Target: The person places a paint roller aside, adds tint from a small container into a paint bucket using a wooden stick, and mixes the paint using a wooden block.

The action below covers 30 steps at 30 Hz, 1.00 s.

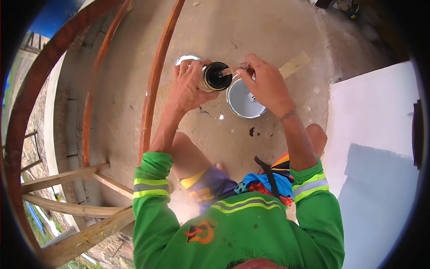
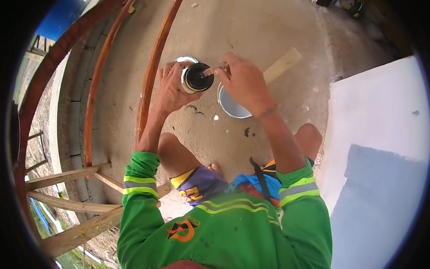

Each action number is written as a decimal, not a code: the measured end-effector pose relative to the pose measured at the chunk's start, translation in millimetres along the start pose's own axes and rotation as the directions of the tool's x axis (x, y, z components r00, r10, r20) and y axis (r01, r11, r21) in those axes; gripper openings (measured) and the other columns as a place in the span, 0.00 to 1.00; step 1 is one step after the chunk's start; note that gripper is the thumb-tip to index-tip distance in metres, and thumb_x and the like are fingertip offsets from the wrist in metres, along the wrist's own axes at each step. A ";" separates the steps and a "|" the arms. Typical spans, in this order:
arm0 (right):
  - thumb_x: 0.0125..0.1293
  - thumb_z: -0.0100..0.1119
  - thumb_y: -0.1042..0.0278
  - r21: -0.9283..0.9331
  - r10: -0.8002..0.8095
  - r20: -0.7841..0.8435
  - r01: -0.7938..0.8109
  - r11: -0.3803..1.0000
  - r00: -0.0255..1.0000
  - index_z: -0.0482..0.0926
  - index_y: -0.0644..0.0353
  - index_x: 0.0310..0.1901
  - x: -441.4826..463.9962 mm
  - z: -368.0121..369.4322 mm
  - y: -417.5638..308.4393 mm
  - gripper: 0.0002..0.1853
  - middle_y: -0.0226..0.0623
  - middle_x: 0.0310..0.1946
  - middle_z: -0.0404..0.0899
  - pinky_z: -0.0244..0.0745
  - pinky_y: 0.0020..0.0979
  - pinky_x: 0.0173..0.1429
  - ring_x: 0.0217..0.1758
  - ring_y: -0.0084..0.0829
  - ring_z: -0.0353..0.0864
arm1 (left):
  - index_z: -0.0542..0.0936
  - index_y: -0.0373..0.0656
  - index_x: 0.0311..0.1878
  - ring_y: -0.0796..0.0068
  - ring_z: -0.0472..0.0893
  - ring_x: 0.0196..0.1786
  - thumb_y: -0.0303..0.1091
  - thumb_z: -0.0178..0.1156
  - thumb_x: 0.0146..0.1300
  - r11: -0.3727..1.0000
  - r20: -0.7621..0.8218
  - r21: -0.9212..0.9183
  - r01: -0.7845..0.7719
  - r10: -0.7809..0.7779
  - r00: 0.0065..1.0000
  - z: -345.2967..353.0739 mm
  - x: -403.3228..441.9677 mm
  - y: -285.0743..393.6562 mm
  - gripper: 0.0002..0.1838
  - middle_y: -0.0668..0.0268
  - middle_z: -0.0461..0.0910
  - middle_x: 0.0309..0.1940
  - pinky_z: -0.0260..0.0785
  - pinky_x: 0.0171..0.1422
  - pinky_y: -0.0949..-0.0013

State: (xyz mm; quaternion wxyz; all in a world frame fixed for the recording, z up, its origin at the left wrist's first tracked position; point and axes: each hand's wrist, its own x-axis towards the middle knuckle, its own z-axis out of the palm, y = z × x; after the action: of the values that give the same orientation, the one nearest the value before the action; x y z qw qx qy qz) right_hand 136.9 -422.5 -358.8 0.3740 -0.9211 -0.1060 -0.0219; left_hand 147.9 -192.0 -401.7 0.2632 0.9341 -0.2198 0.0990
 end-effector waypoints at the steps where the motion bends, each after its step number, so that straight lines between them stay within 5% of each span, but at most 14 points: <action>1: 0.69 0.60 0.63 0.019 -0.028 -0.032 0.028 0.999 0.999 0.77 0.60 0.42 -0.7 2.0 6.9 0.09 0.44 0.34 0.81 0.75 0.44 0.44 0.40 0.47 0.81 | 0.75 0.50 0.61 0.58 0.71 0.63 0.39 0.80 0.39 1.000 -0.030 0.004 -0.027 0.027 0.999 2.1 1.8 5.9 0.40 0.66 0.80 0.53 0.54 0.69 0.54; 6: 0.65 0.61 0.71 -0.037 -0.300 -0.224 0.299 0.953 0.927 0.77 0.59 0.39 -20.6 -17.1 11.8 0.04 0.40 0.33 0.81 0.76 0.43 0.45 0.41 0.45 0.81 | 0.75 0.50 0.60 0.59 0.71 0.63 0.37 0.79 0.37 0.990 -0.051 0.109 -0.087 0.093 0.994 11.3 12.9 14.2 0.41 0.67 0.79 0.54 0.54 0.68 0.53; 11: 0.58 0.63 0.73 -0.246 -0.607 -0.233 0.558 0.793 0.760 0.77 0.57 0.39 -35.2 -13.7 41.8 0.07 0.37 0.33 0.81 0.76 0.40 0.47 0.41 0.40 0.82 | 0.75 0.51 0.60 0.60 0.71 0.62 0.36 0.79 0.36 0.971 0.006 0.165 -0.175 0.177 0.984 15.2 22.8 32.0 0.41 0.69 0.79 0.55 0.54 0.68 0.53; 14: 0.57 0.64 0.72 -0.324 -0.605 -0.224 0.527 0.785 0.764 0.77 0.57 0.39 -34.1 -14.1 50.0 0.08 0.37 0.32 0.81 0.76 0.40 0.47 0.41 0.38 0.82 | 0.75 0.52 0.60 0.60 0.71 0.63 0.35 0.79 0.35 0.952 0.051 0.193 -0.239 0.233 0.971 11.9 31.2 45.3 0.41 0.70 0.79 0.56 0.54 0.68 0.53; 23: 0.64 0.60 0.73 0.098 -0.284 -0.351 0.337 0.936 0.892 0.75 0.60 0.38 -51.6 -29.3 61.9 0.04 0.42 0.32 0.80 0.76 0.46 0.47 0.41 0.47 0.80 | 0.74 0.55 0.62 0.61 0.71 0.65 0.33 0.79 0.34 0.904 0.058 0.276 -0.328 0.324 0.944 10.1 48.7 67.4 0.44 0.71 0.78 0.59 0.54 0.68 0.53; 30: 0.62 0.61 0.74 -0.049 -0.428 -0.465 0.460 0.886 0.775 0.75 0.60 0.37 -52.2 -30.5 65.6 0.04 0.40 0.34 0.80 0.76 0.43 0.49 0.42 0.45 0.80 | 0.73 0.55 0.63 0.60 0.70 0.65 0.33 0.79 0.34 0.894 0.112 0.266 -0.360 0.342 0.933 5.3 54.9 77.9 0.45 0.72 0.77 0.61 0.53 0.69 0.52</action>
State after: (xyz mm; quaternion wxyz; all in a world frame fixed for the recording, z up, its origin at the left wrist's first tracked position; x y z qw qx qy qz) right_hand 101.1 -498.8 -388.0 0.4033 -0.8243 -0.2285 -0.3252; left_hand 160.8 -274.1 -354.7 0.0985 0.9095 -0.3765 0.1461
